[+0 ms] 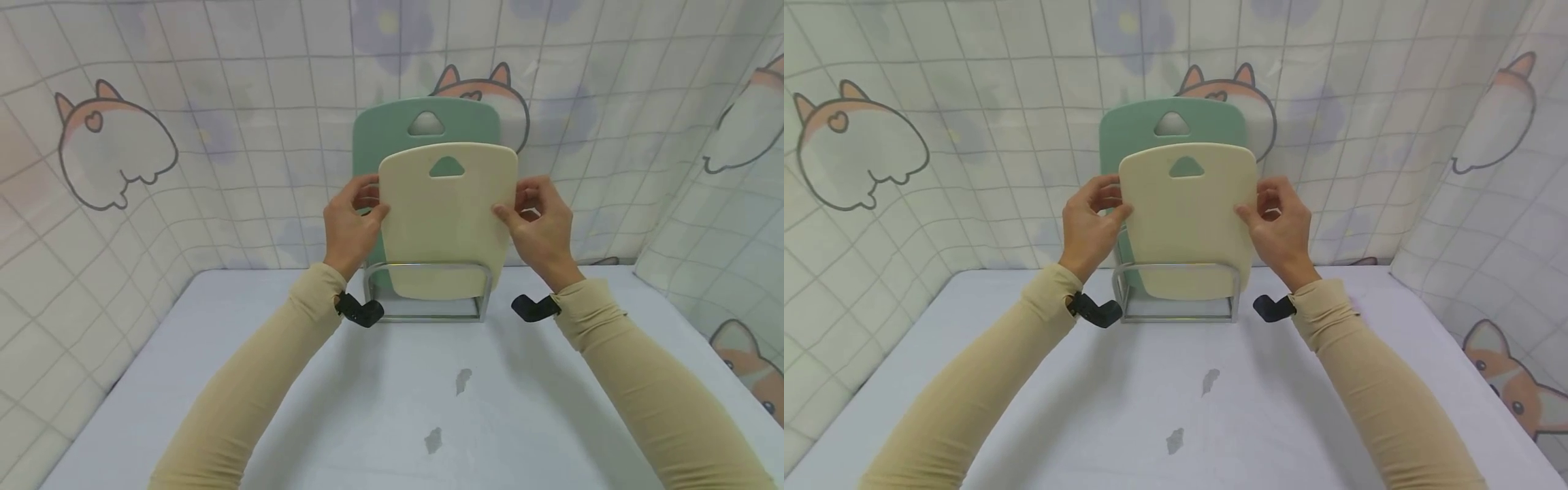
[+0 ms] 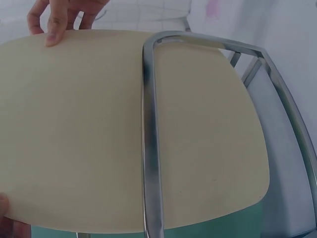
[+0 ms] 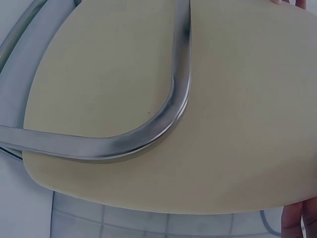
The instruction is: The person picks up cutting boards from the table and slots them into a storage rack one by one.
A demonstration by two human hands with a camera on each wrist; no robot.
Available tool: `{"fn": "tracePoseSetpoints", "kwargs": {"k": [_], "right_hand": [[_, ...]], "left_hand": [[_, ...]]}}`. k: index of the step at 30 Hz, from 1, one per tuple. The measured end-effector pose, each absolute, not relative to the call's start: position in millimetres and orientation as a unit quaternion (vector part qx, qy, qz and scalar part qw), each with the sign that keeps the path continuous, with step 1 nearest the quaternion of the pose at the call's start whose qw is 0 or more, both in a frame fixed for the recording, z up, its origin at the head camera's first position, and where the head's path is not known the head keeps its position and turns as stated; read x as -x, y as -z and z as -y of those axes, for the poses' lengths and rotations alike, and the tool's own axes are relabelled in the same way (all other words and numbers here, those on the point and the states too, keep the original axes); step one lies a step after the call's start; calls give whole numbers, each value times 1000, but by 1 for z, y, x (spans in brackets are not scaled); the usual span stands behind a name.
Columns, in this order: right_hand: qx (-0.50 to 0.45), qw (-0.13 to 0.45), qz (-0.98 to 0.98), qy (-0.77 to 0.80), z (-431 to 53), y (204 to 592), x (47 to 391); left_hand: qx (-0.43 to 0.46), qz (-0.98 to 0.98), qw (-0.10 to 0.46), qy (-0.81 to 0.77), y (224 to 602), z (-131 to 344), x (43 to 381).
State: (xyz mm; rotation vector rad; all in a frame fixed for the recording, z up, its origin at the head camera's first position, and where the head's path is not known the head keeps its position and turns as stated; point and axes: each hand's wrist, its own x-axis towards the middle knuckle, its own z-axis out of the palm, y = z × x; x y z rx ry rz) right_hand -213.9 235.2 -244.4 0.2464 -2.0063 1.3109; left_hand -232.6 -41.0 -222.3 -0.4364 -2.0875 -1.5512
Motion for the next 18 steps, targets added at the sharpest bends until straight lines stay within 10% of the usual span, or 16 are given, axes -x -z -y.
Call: {"fn": "tracePoseSetpoints", "kwargs": {"k": [18], "right_hand": [[-99,351,772,-521,-229,251,217]], "left_hand": [[152,773,251,563,228,47,234]]}}
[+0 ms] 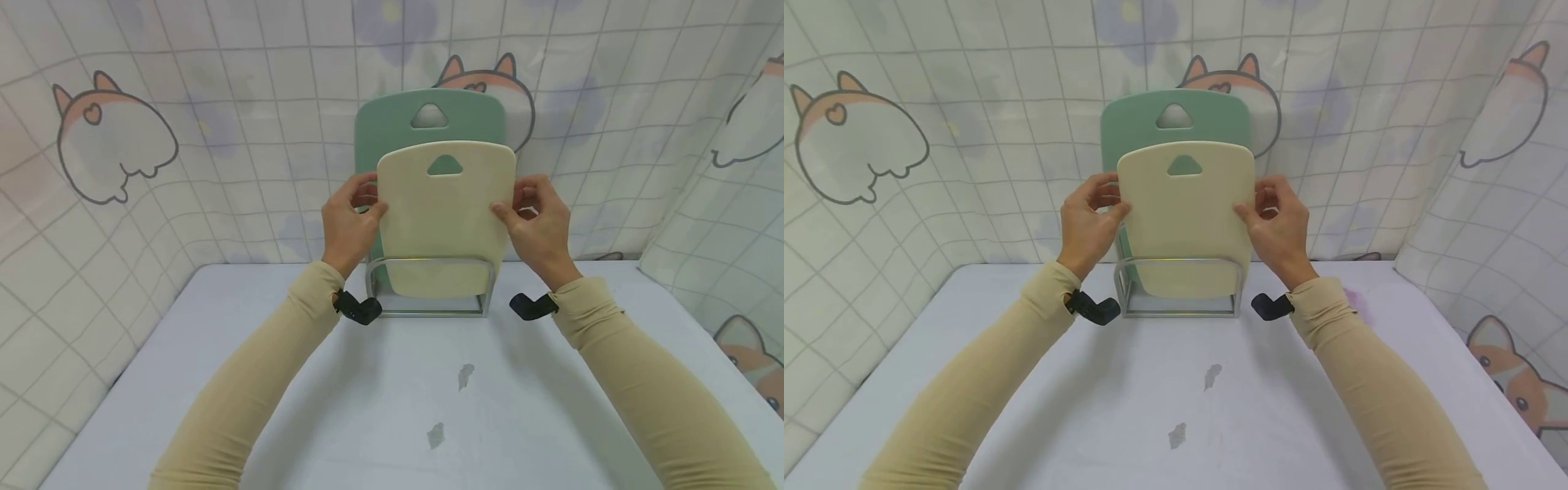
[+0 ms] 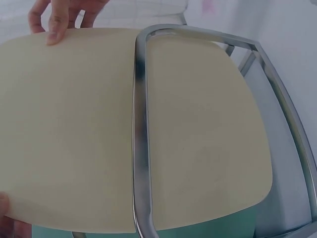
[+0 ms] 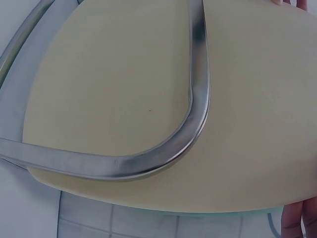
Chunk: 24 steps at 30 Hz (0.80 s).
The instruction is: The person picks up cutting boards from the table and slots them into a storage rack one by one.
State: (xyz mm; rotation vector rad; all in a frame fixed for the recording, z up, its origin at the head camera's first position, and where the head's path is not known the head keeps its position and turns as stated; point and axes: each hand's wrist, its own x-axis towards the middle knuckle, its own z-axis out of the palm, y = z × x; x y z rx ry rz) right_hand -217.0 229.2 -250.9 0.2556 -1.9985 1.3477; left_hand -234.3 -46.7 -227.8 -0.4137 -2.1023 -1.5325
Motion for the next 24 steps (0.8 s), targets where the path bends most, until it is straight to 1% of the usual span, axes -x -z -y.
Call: {"fn": "tracePoseSetpoints", "kwargs": {"k": [10,24], "right_hand": [[-92,341,780,-517,-224,255,218],[-101,345,776,-518,-221,259,219]], "left_hand": [[144,777,246,562,230,51,233],[142,777,245,562,232,55,233]]}}
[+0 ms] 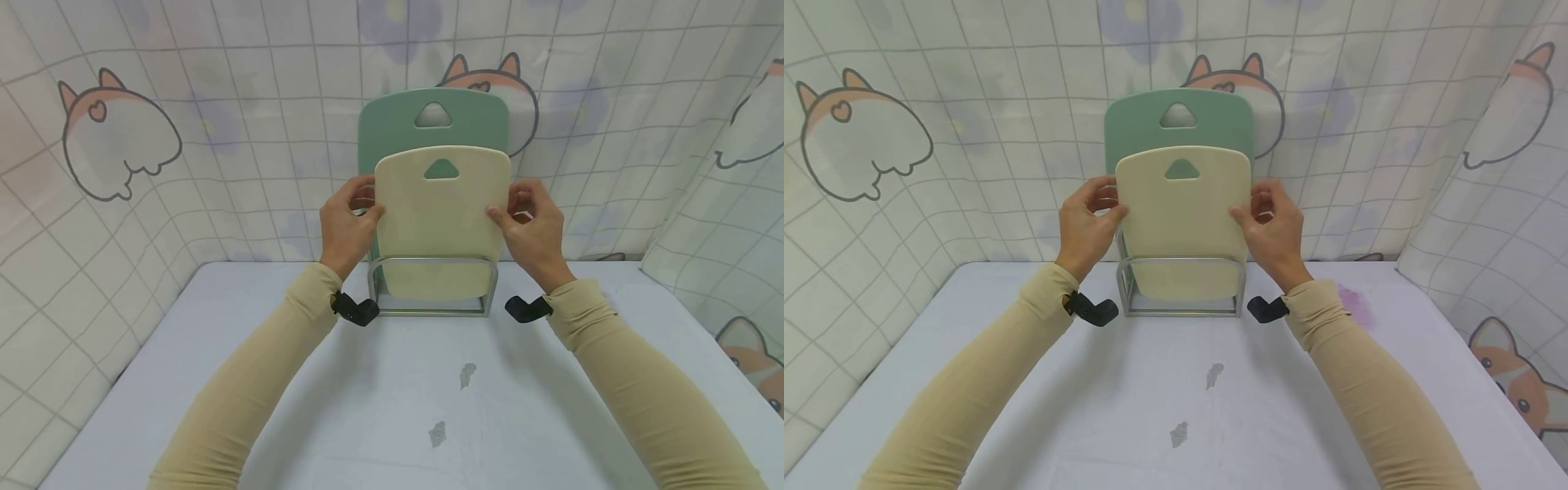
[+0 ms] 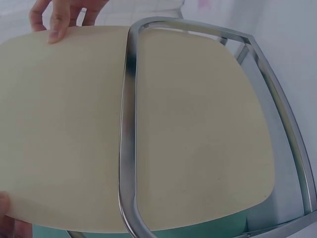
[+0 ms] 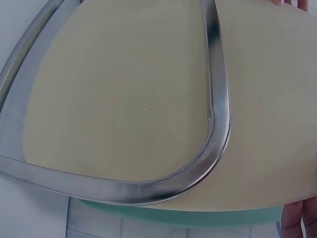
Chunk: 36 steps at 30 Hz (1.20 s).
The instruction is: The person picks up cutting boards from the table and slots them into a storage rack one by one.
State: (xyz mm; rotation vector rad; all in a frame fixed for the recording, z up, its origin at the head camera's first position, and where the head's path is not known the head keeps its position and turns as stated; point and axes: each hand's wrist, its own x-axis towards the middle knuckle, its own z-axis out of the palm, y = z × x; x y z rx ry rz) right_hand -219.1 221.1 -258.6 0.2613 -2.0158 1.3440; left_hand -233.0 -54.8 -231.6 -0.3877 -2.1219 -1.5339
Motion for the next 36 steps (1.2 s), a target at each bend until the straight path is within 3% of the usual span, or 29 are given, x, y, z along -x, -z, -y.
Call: {"fn": "tracePoseSetpoints", "kwargs": {"k": [36], "right_hand": [[-89,332,783,-519,-212,270,224]], "left_hand": [[141,776,255,559,238,63,237]]}}
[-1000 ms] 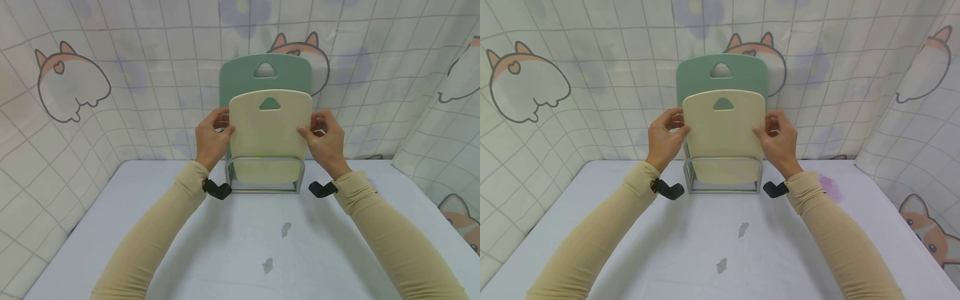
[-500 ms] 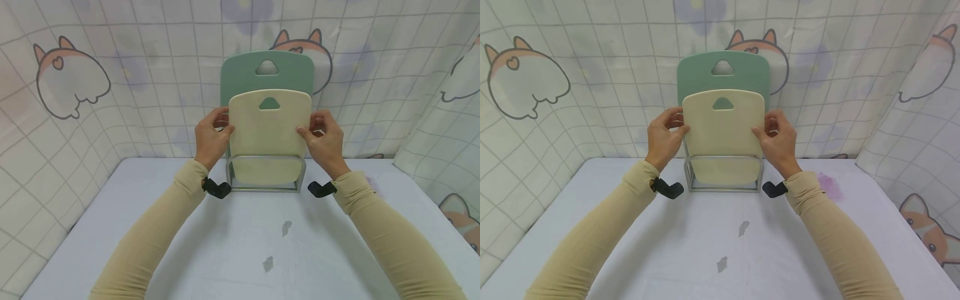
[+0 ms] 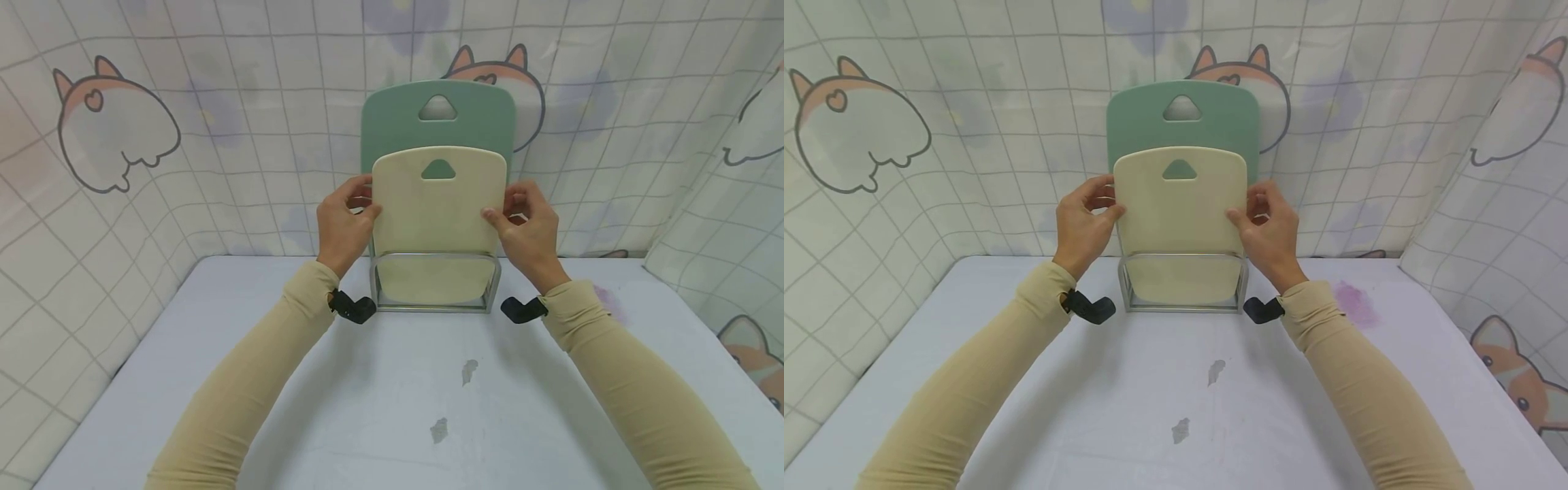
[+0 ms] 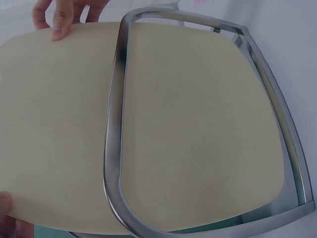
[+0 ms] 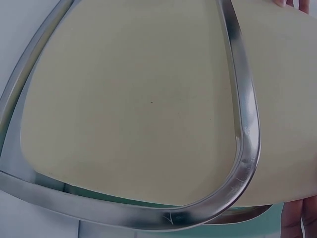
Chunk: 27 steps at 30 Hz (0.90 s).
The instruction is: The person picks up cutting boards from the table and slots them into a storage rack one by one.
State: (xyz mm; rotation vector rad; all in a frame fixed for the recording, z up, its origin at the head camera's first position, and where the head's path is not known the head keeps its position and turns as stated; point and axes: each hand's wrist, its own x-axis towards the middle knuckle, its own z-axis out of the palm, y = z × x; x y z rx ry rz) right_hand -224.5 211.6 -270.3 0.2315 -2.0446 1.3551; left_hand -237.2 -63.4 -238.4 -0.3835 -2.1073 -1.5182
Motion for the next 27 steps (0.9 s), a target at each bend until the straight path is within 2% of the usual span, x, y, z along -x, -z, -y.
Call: {"fn": "tracePoseSetpoints", "kwargs": {"k": [27], "right_hand": [[-80,325,794,-508,-212,281,229]], "left_hand": [[141,787,253,545,248,64,244]]}}
